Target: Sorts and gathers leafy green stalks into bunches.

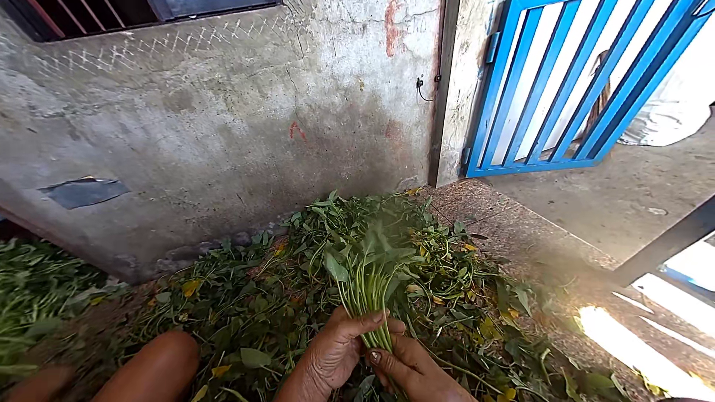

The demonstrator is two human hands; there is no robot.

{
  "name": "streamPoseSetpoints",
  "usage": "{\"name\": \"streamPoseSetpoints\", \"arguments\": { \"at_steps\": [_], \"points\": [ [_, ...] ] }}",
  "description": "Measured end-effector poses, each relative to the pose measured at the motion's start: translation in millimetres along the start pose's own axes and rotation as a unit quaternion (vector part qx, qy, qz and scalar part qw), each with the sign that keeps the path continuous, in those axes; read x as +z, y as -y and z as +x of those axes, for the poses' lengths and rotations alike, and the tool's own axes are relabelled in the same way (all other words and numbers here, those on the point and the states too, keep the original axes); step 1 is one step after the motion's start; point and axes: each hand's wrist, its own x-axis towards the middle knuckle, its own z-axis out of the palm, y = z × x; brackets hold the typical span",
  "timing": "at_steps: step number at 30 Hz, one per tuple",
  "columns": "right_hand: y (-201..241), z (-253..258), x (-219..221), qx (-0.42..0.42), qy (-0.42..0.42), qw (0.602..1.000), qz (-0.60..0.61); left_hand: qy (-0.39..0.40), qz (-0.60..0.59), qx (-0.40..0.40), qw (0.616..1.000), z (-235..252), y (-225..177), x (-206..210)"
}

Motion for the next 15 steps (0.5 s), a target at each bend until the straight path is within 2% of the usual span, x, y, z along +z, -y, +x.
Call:
{"name": "streamPoseSetpoints", "arguments": {
  "at_steps": [5, 12, 15],
  "points": [
    [0.1, -0.7, 5.8, 0.008, 0.035, 0.999, 0.019, -0.014, 0.021, 0.011, 1.000, -1.9, 1.5, 2.7],
    [1.4, -0.9, 5.4, 0.010, 0.033, 0.999, 0.004, -0.008, 0.029, 0.028, 0.999, -2.1, 3.5, 3.1],
    [-1.2, 0.4, 5.7, 0.002, 0.025, 1.000, 0.005, -0.050, 0.031, 0.060, 0.996, -2.4, 5.5, 7.9]
  ]
}}
